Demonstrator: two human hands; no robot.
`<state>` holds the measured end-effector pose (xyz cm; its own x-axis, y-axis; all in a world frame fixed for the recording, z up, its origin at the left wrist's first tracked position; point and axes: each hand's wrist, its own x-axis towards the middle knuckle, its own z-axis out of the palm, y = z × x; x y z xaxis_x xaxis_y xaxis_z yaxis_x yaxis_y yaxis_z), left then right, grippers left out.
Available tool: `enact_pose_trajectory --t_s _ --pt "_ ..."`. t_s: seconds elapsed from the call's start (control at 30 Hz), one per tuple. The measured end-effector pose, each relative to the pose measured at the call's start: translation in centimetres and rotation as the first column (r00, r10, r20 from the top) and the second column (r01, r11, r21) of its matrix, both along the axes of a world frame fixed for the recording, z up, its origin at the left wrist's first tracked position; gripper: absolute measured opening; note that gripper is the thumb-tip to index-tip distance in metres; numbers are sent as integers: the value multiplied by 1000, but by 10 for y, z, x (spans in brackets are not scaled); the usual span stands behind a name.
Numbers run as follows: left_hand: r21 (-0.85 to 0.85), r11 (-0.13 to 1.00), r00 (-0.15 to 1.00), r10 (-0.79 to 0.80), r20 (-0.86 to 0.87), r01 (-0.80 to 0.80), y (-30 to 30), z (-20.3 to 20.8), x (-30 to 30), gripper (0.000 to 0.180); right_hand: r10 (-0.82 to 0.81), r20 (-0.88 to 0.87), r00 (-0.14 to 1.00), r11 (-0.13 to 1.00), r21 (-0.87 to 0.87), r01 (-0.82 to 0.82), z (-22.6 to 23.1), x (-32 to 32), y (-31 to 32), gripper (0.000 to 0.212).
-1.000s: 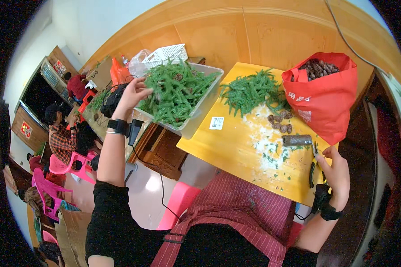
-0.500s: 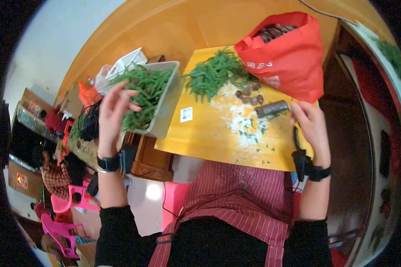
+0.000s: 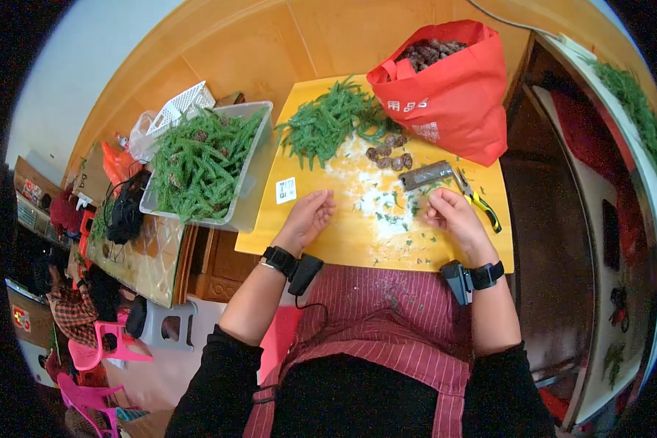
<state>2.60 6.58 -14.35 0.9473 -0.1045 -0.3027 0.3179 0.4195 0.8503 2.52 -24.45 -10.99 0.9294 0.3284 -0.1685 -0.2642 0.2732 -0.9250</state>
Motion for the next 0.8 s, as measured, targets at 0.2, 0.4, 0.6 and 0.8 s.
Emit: enact_pose_trajectory --t_s 0.2,0.4,0.6,0.8 --pt "-75 997 1000 -6 -1 6 8 -14 7 21 50 -68 996 999 -10 -51 -1 -1 -3 12" --pt "-81 996 1000 19 -22 -21 8 -10 11 17 157 -61 986 986 58 -153 -6 10 -8 11" --pt "-86 994 997 67 -29 -70 6 -9 8 24 204 -80 976 974 112 -195 -8 6 -7 11" --pt "-91 995 998 47 -36 -50 6 -10 6 24 216 -51 975 973 -71 -219 -6 -2 -2 13"
